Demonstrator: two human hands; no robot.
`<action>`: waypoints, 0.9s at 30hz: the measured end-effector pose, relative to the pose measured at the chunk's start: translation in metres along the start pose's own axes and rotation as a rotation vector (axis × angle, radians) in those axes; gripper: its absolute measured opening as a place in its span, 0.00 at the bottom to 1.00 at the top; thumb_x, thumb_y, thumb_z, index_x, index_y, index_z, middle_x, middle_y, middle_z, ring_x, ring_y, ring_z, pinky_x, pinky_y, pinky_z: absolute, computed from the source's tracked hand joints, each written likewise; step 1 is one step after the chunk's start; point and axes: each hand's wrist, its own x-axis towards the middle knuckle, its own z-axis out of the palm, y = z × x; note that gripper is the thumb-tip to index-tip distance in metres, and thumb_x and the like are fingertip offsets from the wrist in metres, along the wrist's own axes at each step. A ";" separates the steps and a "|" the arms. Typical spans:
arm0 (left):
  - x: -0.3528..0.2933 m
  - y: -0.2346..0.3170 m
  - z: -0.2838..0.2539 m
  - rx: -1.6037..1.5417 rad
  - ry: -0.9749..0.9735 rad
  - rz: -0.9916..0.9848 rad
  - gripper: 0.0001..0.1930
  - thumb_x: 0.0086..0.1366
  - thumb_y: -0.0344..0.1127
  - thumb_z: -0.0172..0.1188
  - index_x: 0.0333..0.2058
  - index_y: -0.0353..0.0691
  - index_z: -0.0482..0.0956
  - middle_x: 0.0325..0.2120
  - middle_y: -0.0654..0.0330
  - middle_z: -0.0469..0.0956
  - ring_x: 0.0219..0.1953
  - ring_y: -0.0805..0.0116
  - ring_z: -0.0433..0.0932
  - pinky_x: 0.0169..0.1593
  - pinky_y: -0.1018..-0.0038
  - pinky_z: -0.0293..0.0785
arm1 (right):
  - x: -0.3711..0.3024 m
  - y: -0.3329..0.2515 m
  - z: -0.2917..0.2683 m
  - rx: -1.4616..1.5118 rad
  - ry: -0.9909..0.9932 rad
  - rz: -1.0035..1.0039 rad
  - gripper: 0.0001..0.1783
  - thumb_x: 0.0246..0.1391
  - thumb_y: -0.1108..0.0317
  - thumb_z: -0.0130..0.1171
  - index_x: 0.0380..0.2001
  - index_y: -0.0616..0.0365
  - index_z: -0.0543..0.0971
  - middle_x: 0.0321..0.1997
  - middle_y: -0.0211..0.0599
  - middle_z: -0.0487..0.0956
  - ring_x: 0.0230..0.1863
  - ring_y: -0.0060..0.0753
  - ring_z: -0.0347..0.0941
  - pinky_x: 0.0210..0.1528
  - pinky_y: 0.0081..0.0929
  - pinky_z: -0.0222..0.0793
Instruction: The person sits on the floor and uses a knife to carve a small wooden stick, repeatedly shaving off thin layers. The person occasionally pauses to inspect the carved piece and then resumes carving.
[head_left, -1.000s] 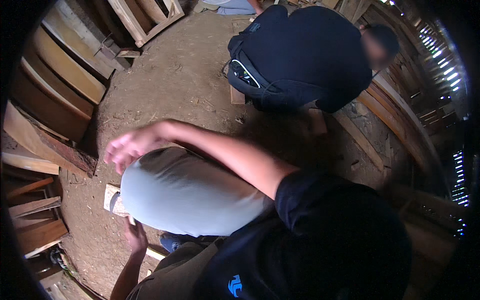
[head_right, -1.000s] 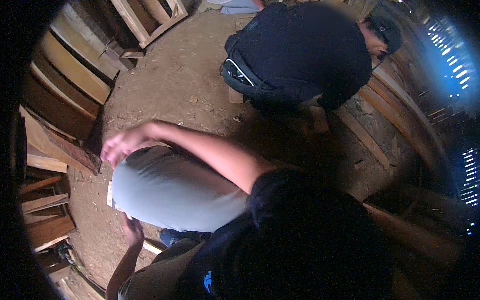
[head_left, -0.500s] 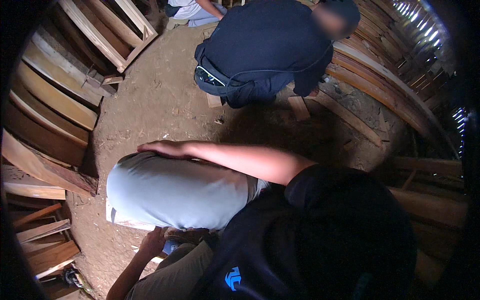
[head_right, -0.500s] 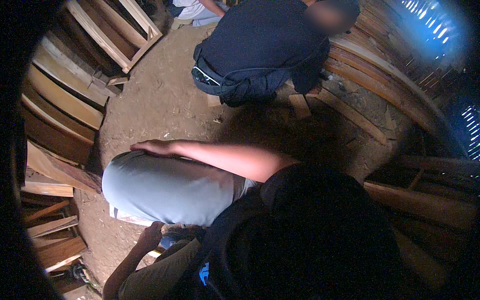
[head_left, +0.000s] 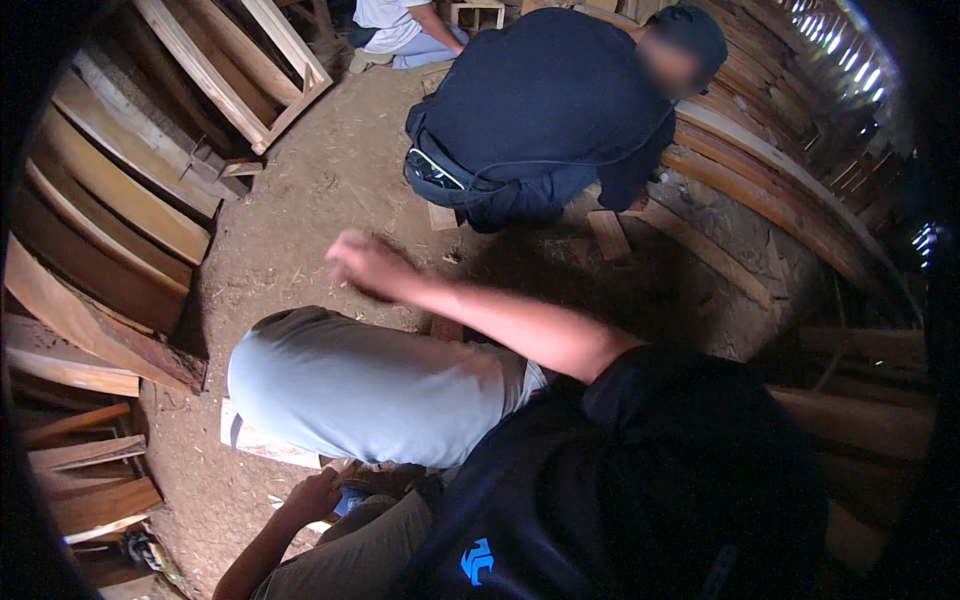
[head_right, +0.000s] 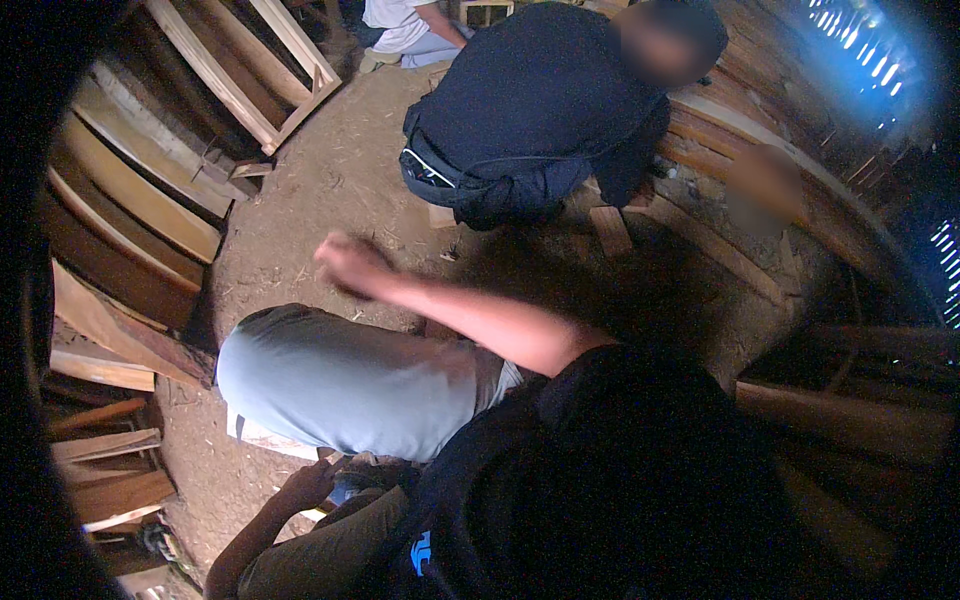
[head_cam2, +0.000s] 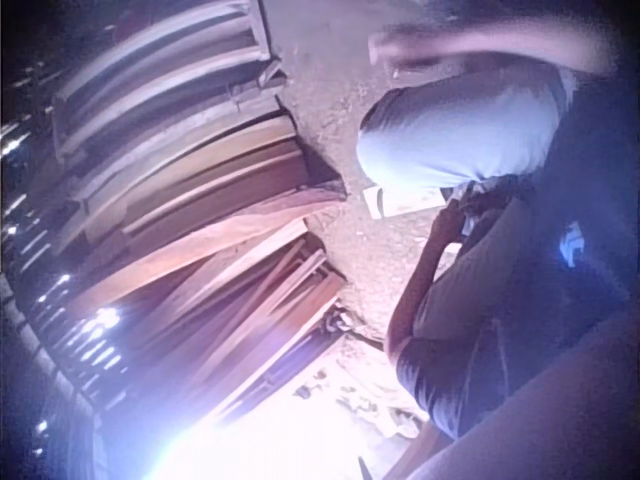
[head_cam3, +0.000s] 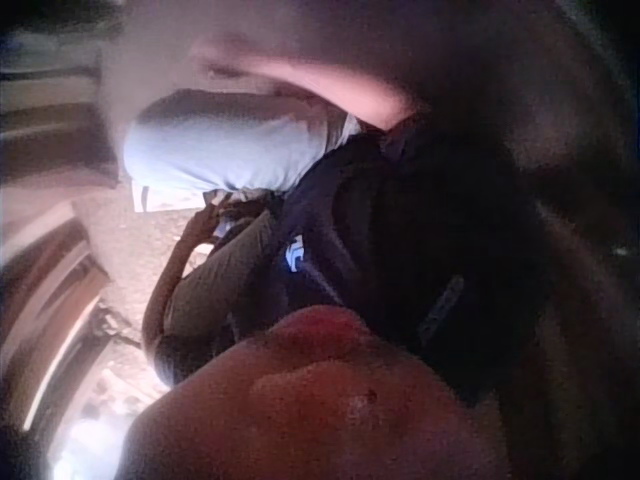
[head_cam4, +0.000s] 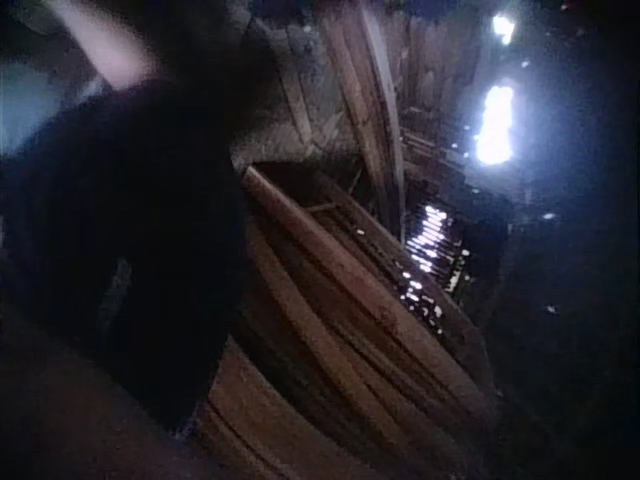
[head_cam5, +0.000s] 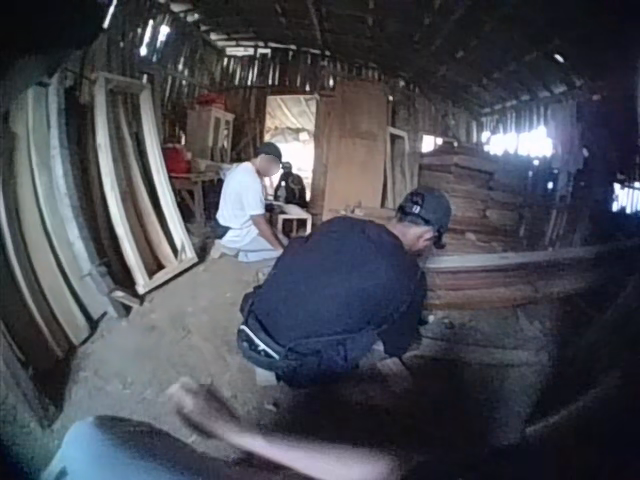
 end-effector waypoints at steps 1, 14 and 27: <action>-0.007 0.003 -0.002 -0.020 -0.001 -0.024 0.16 0.57 0.38 0.56 0.40 0.38 0.65 0.30 0.39 0.78 0.37 0.38 0.77 0.40 0.48 0.72 | 0.006 0.006 -0.021 -0.288 0.128 0.050 0.12 0.48 0.71 0.55 0.38 0.60 0.76 0.42 0.45 0.73 0.45 0.48 0.70 0.49 0.41 0.65; -0.005 0.015 -0.014 0.003 -0.077 -0.089 0.19 0.60 0.42 0.53 0.48 0.40 0.67 0.35 0.41 0.79 0.40 0.42 0.78 0.45 0.50 0.72 | 0.025 0.138 -0.194 -1.529 0.274 0.374 0.33 0.55 0.57 0.51 0.60 0.65 0.65 0.67 0.54 0.60 0.69 0.46 0.53 0.69 0.42 0.45; -0.013 0.001 -0.006 -0.100 -0.056 -0.087 0.19 0.60 0.41 0.52 0.48 0.41 0.67 0.37 0.44 0.78 0.42 0.44 0.77 0.45 0.50 0.72 | 0.199 -0.241 -0.033 0.117 -0.820 -0.418 0.25 0.55 0.56 0.57 0.54 0.57 0.73 0.47 0.46 0.79 0.47 0.35 0.77 0.51 0.28 0.71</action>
